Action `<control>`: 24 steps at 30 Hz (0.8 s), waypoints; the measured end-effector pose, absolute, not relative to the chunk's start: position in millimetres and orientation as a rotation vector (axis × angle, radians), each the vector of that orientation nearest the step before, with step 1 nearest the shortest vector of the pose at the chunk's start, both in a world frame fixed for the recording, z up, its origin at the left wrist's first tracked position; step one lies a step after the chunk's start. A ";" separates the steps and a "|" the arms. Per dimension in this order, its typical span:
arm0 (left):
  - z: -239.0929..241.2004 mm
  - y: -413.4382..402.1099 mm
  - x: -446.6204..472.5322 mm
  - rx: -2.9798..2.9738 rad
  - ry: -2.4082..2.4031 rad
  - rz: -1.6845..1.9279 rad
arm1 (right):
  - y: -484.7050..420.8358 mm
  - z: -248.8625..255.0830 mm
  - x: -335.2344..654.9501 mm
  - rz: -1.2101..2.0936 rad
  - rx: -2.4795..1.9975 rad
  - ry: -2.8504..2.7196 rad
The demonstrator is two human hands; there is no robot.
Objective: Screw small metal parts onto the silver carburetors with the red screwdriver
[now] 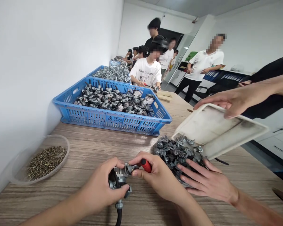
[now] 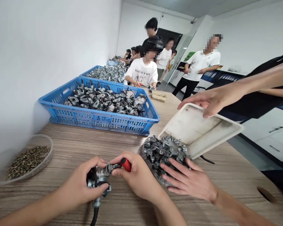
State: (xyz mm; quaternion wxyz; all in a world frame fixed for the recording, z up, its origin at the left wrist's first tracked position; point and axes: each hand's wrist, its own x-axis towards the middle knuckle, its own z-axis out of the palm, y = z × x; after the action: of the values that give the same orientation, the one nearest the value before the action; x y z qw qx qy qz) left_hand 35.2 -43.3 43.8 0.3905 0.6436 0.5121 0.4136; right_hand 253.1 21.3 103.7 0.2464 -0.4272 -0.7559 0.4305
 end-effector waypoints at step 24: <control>37.1 -39.8 39.9 1.858 1.142 1.145 | 11.4 104.5 255.4 1.027 -1.291 -2.066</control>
State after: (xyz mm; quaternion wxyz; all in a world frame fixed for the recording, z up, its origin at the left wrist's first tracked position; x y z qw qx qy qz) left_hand 39.9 -39.8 37.1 0.3327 0.7114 0.4371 0.4384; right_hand 255.4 11.4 104.5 0.2461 -0.4733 -0.7574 0.3765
